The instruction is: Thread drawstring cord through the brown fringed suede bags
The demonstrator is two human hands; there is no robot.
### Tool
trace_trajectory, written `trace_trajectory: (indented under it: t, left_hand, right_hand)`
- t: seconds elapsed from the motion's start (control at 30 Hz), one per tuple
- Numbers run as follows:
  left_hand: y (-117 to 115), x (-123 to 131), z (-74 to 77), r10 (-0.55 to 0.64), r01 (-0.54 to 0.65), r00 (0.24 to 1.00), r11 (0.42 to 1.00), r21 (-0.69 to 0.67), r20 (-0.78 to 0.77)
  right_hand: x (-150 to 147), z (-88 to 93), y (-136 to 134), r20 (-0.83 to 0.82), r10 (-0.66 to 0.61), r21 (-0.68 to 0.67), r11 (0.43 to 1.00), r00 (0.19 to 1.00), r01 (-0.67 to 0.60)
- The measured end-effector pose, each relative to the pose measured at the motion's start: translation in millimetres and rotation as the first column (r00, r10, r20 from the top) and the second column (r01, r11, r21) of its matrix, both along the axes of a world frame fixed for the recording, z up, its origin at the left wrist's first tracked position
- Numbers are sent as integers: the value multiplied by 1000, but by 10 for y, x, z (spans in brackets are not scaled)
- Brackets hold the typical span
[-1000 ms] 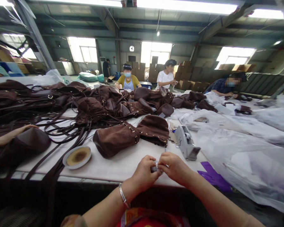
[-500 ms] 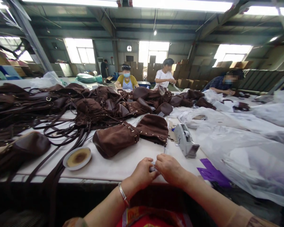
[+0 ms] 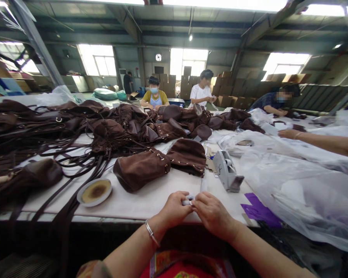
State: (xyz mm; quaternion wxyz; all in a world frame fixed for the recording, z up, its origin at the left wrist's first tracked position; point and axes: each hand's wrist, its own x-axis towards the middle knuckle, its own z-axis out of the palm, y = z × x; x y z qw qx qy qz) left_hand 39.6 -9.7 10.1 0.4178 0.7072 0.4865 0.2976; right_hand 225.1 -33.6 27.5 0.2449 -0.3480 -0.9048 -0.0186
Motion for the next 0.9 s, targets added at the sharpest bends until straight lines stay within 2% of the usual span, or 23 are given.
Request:
trace_trajectory:
  t: [0.13, 0.27, 0.37, 0.47, 0.57, 0.63, 0.7, 0.73, 0.77, 0.8, 0.83, 0.9]
  left_hand:
    - [-1, 3, 76, 36, 1, 983, 980, -200, 181]
    - [-2, -18, 153, 42, 111, 925, 921, -374, 378]
    - [12, -16, 168, 56, 175, 884, 881, -440, 465]
    - [32, 15, 134, 33, 189, 888, 884, -428, 459]
    - [58, 45, 60, 44, 110, 926, 918, -381, 374]
    - [87, 52, 9, 69, 31, 956, 943, -330, 287]
    - [120, 55, -23, 76, -15, 974, 962, -273, 215]
    - [133, 59, -28, 72, -23, 980, 968, -248, 188]
    - [140, 66, -27, 66, -28, 984, 974, -226, 165]
    - [142, 77, -23, 61, -30, 988, 979, -204, 145]
    - [137, 91, -18, 55, -31, 990, 983, -180, 130]
    - [114, 122, -18, 41, -27, 993, 991, -128, 109]
  right_hand:
    - [1, 10, -71, -23, -23, 49, 999, 999, 24]
    - [1, -16, -99, -56, -56, 156, 986, 997, 64]
    - [-9, -46, -95, -72, -69, 187, 979, 995, 82]
    - [-25, -66, -105, -72, -101, 188, 976, 992, 113]
    - [46, -63, -92, -113, -124, 161, 977, 986, 142]
    - [218, -31, -3, -183, -142, 120, 979, 973, 165]
    - [510, 39, 183, -293, -251, 58, 958, 922, 279]
    - [688, 89, 306, -353, -359, 7, 923, 864, 386]
    - [875, 144, 440, -390, -505, -88, 853, 770, 515]
    - [1058, 200, 574, -373, -663, -224, 744, 649, 630]
    - [1224, 251, 700, -291, -788, -374, 615, 542, 694]
    - [1472, 317, 898, -222, -860, -472, 508, 460, 721]
